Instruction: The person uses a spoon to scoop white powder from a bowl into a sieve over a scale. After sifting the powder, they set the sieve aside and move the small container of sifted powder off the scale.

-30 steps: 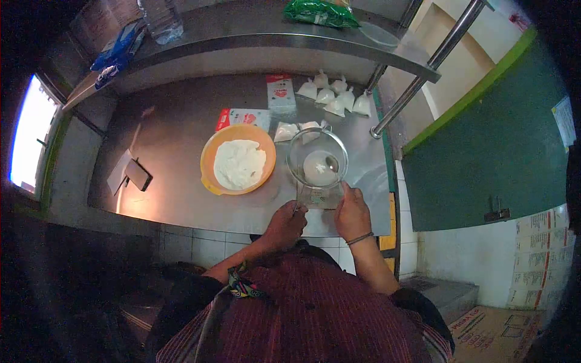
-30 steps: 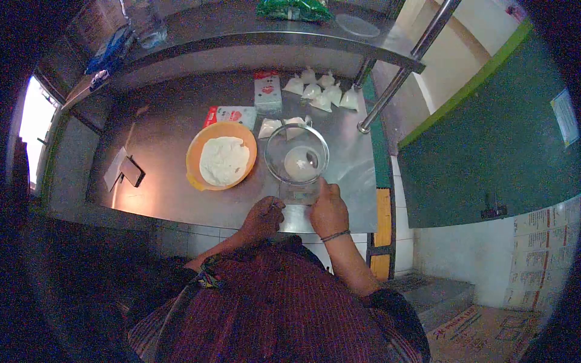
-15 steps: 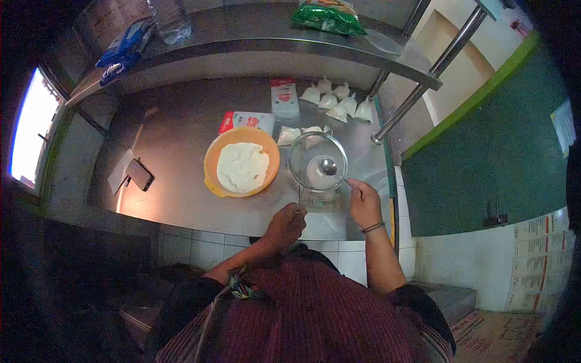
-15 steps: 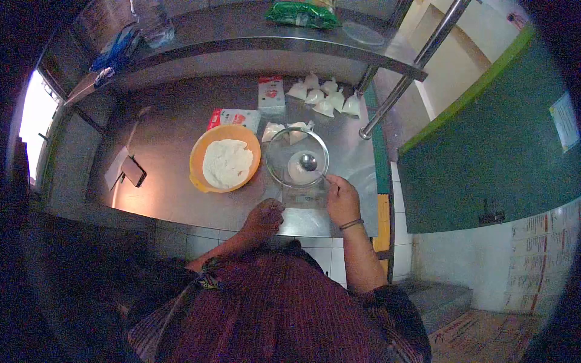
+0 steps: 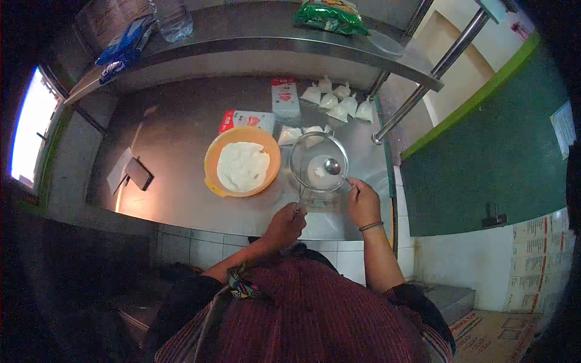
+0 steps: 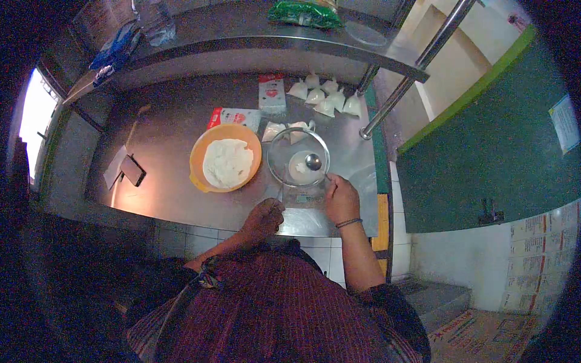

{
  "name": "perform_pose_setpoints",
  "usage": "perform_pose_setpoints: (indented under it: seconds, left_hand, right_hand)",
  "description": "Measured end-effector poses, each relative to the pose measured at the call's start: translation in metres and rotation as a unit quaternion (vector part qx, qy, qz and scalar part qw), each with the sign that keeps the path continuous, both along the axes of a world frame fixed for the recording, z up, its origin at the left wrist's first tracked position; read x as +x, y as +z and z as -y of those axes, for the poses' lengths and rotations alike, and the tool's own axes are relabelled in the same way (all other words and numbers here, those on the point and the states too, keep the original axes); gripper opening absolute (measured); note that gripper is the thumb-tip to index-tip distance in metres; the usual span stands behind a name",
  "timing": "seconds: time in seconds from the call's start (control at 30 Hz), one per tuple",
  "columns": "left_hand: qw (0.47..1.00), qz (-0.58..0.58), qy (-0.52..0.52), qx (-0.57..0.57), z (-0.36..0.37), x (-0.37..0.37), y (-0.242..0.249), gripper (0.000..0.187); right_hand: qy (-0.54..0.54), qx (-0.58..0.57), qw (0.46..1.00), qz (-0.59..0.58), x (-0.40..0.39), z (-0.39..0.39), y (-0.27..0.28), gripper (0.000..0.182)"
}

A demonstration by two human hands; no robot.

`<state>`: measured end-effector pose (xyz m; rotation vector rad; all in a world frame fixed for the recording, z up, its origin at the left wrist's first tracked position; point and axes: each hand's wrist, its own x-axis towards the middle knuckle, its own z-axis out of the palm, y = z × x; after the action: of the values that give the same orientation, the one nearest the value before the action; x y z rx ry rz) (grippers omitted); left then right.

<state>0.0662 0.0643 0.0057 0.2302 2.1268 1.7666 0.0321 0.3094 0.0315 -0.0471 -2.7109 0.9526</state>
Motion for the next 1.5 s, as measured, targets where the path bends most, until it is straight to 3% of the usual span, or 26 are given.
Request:
perform_pose_setpoints:
  seconds: [0.1,0.17,0.2,0.27,0.3,0.37,0.4,0.47,0.6,0.8,0.87,0.9,0.97,1.07,1.17,1.3,1.5]
  left_hand:
    - [0.998,0.051,0.016,0.029,0.000,-0.002,-0.010,0.017]
    - [0.992,-0.126,-0.012,0.004,0.002,-0.005,-0.024,0.017]
    - [0.992,-0.126,-0.012,0.004,0.001,-0.005,-0.017,0.017]
    - [0.997,0.063,0.018,0.048,-0.001,-0.005,0.002,0.017]
    - [0.997,0.062,0.017,0.051,0.001,-0.007,-0.009,0.017]
    - [0.984,-0.140,-0.065,0.087,0.004,-0.011,-0.043,0.018]
    - [0.984,-0.140,-0.068,0.090,0.000,-0.010,-0.035,0.018]
    - [0.994,0.097,-0.018,0.052,-0.003,-0.006,-0.009,0.019]
    - [0.993,0.063,0.003,0.095,-0.007,-0.009,-0.024,0.020]
    - [0.999,0.032,0.001,-0.006,-0.010,-0.011,-0.008,0.018]
    - [0.984,0.131,-0.005,0.118,-0.009,-0.012,-0.023,0.017]
    - [0.984,0.131,-0.005,0.118,-0.010,-0.011,-0.021,0.017]
    - [0.998,0.040,-0.015,0.048,-0.011,-0.010,-0.015,0.017]
    - [0.998,0.054,-0.013,0.002,-0.009,-0.011,0.003,0.016]
    - [0.996,0.087,-0.012,0.022,-0.010,-0.011,-0.007,0.015]
    - [0.994,0.106,0.001,0.001,-0.015,-0.010,-0.002,0.016]
    - [0.998,0.026,0.016,-0.051,-0.015,-0.009,-0.004,0.020]
  right_hand:
    - [-0.001,-0.018,1.000,-0.020,-0.001,0.001,-0.003,0.025]
    - [0.006,-0.043,0.999,-0.026,0.002,0.001,-0.006,0.025]
    - [0.021,-0.051,0.998,-0.020,0.003,0.002,-0.003,0.025]
    - [0.037,-0.059,0.997,-0.015,0.004,0.004,-0.002,0.025]
    - [0.028,-0.068,0.997,0.009,0.003,0.004,0.000,0.026]
    - [0.012,-0.072,0.997,0.032,0.003,0.000,0.002,0.026]
    - [0.002,-0.056,0.998,0.016,0.001,0.000,0.002,0.026]
    - [-0.005,-0.042,0.999,-0.002,-0.002,-0.001,0.002,0.026]
    - [0.014,-0.082,0.996,-0.007,0.002,0.000,0.006,0.026]
    - [0.014,-0.048,0.998,0.028,0.002,-0.003,0.010,0.025]
    - [0.004,-0.030,0.999,0.016,0.001,-0.006,0.005,0.025]
    - [0.009,-0.044,0.999,0.023,0.001,-0.005,0.005,0.025]
    - [0.017,-0.059,0.998,0.031,0.000,-0.006,0.006,0.025]
    - [0.043,-0.070,0.995,0.056,0.000,-0.009,0.005,0.026]
    - [-0.002,-0.031,0.998,0.057,-0.003,-0.011,0.003,0.025]
    - [0.052,-0.050,0.996,0.049,-0.002,-0.012,0.009,0.026]
    - [-0.008,-0.041,0.999,0.008,0.000,-0.010,0.021,0.028]
